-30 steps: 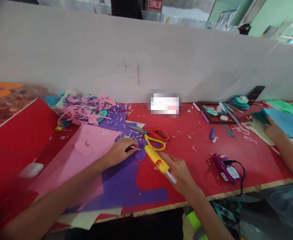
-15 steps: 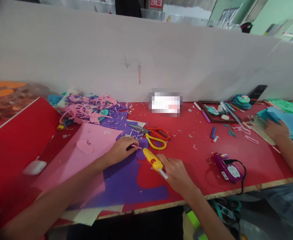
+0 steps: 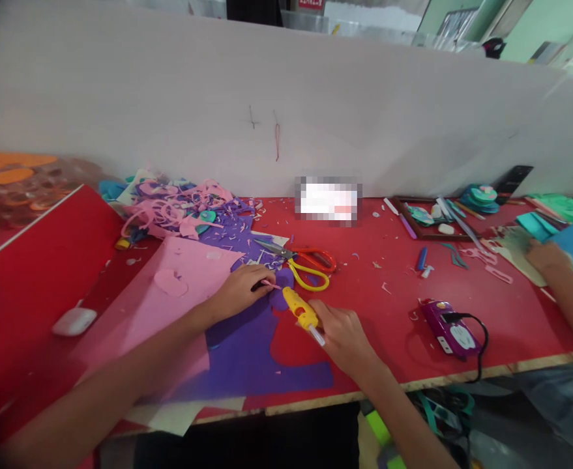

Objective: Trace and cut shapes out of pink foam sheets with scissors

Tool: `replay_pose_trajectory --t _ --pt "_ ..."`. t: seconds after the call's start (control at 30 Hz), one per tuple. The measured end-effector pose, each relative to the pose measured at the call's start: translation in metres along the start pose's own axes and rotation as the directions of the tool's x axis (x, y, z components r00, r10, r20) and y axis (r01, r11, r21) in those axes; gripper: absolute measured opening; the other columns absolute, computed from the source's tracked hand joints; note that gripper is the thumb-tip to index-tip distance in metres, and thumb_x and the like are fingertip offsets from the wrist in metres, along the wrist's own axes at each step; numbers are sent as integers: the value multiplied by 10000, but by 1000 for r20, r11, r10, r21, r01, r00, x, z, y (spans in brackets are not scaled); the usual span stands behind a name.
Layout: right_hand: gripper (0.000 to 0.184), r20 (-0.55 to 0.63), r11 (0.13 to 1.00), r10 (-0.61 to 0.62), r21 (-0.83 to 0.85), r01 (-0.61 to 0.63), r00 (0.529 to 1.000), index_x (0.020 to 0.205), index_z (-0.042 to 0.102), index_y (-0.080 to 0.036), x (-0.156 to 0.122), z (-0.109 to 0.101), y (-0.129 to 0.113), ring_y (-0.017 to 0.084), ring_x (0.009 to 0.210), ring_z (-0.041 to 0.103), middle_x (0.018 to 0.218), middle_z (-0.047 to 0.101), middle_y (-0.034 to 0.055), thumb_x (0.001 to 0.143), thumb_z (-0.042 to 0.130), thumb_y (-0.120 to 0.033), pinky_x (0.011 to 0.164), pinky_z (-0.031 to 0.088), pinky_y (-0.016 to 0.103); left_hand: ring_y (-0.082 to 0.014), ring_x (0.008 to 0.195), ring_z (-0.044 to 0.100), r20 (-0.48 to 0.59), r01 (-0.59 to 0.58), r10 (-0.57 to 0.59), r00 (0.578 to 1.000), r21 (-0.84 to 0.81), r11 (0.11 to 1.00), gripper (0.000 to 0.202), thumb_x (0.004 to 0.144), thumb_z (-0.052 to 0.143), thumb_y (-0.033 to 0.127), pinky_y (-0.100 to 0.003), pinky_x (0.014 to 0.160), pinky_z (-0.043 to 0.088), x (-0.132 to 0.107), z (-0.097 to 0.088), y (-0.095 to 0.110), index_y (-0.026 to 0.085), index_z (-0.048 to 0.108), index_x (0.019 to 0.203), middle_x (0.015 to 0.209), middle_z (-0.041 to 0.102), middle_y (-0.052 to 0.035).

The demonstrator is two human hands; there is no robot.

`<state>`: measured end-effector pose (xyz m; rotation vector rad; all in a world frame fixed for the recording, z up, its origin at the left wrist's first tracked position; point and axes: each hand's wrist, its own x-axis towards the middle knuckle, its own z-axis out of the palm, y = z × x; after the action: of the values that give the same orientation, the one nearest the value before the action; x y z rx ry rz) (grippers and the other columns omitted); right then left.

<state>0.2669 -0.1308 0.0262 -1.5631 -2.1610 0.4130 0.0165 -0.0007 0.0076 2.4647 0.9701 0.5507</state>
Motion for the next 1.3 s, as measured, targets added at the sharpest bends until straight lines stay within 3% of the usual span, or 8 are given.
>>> replay_pose_trajectory --t 0.1,0.3,0.43,0.7,0.93,1.3 --pt "211 7 999 -9 -43 9 1000 1131 622 -189 0 1 -2 199 707 722 881 769 63 1032 502 -331 617 431 273 -197 943 651 4 -3 3 1000 7 1000 179 995 585 347 -324 859 425 0 0 0 202 676 942 968 725 -26" --pt "148 19 993 -35 -114 37 999 1016 615 -199 -1 6 -1 191 637 692 741 727 32 1020 499 -291 587 397 273 -191 940 650 -10 -10 10 1000 11 1000 150 992 591 316 -322 863 418 0 0 0 202 666 929 964 726 -21" --pt "161 24 993 -33 -109 36 999 1050 612 -198 3 5 -3 191 656 698 781 742 46 1022 479 -285 601 417 272 -195 931 651 -9 -12 12 1000 10 1000 184 1002 571 345 -325 855 417 0 0 0 206 663 924 959 726 -23" --pt "269 -50 998 21 -51 -24 998 1121 617 -193 0 5 -2 210 706 728 846 764 78 1037 482 -409 625 463 276 -199 950 649 12 -15 14 1000 45 999 160 999 547 288 -325 850 410 0 0 0 208 662 922 969 727 -22" --pt "284 -3 999 41 -31 -41 999 1070 641 -202 -1 3 -3 181 643 687 791 741 50 1031 503 -447 588 421 262 -201 976 664 -8 -15 15 1000 -1 1000 146 999 568 304 -338 890 439 1 0 1 215 681 975 1015 744 -29" --pt "308 -22 998 52 -25 -53 998 1074 633 -208 -2 5 0 185 638 683 785 732 42 1026 516 -489 589 417 265 -214 1042 677 -15 26 -26 1000 -43 999 103 960 647 314 -354 922 432 1 6 3 234 693 1004 1052 756 -15"
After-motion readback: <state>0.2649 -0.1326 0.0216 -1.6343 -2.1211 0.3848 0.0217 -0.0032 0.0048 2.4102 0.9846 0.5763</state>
